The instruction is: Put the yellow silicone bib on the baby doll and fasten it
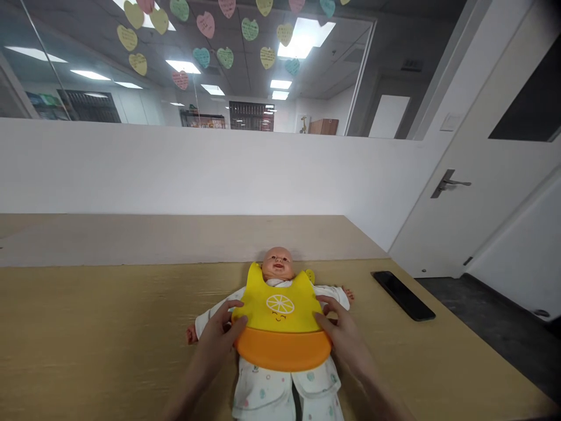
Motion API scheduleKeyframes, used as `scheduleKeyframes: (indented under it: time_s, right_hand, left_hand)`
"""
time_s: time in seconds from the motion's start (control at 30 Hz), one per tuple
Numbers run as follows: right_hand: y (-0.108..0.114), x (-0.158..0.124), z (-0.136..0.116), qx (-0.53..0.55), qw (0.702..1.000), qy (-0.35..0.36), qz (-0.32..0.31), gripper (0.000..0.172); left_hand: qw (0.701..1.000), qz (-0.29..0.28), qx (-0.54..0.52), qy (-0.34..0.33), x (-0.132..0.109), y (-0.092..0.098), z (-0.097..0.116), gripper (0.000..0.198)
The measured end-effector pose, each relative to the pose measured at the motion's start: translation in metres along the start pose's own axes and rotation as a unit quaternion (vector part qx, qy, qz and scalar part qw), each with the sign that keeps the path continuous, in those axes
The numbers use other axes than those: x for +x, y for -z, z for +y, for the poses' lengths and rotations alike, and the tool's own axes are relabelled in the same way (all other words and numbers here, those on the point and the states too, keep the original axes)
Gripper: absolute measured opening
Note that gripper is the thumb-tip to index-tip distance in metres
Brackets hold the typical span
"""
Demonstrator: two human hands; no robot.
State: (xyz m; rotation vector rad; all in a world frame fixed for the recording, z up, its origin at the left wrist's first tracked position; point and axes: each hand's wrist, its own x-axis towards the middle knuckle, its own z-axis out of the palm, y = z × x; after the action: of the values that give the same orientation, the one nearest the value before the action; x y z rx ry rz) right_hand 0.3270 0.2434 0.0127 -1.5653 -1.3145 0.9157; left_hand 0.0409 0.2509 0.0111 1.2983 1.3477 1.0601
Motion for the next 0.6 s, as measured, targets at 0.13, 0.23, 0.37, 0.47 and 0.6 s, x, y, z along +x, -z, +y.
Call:
scheduleKeyframes:
  time_s: [0.13,0.23,0.37,0.47,0.6]
  right_hand:
    - [0.003,-0.007,-0.013,0.031,0.999,-0.005,0.011,0.050]
    - [0.004,-0.007,-0.014,0.039,0.999,-0.016,0.032,0.048]
    - [0.004,-0.004,-0.007,0.040,0.999,-0.027,0.020,0.048]
    - [0.007,0.002,-0.001,0.016,0.999,0.004,0.033,0.042]
    - [0.013,0.023,-0.003,-0.067,0.994,0.072,0.056,0.038]
  left_hand:
    - [1.000,-0.006,-0.013,0.017,0.000,0.002,0.006,0.054]
    - [0.999,-0.030,-0.015,0.018,-0.004,-0.003,0.000,0.055]
    - [0.999,-0.035,-0.022,0.026,-0.010,-0.008,-0.007,0.062]
    - [0.997,-0.070,0.022,0.024,-0.009,-0.002,-0.006,0.055]
    - [0.995,-0.037,0.087,-0.035,0.019,0.012,-0.010,0.039]
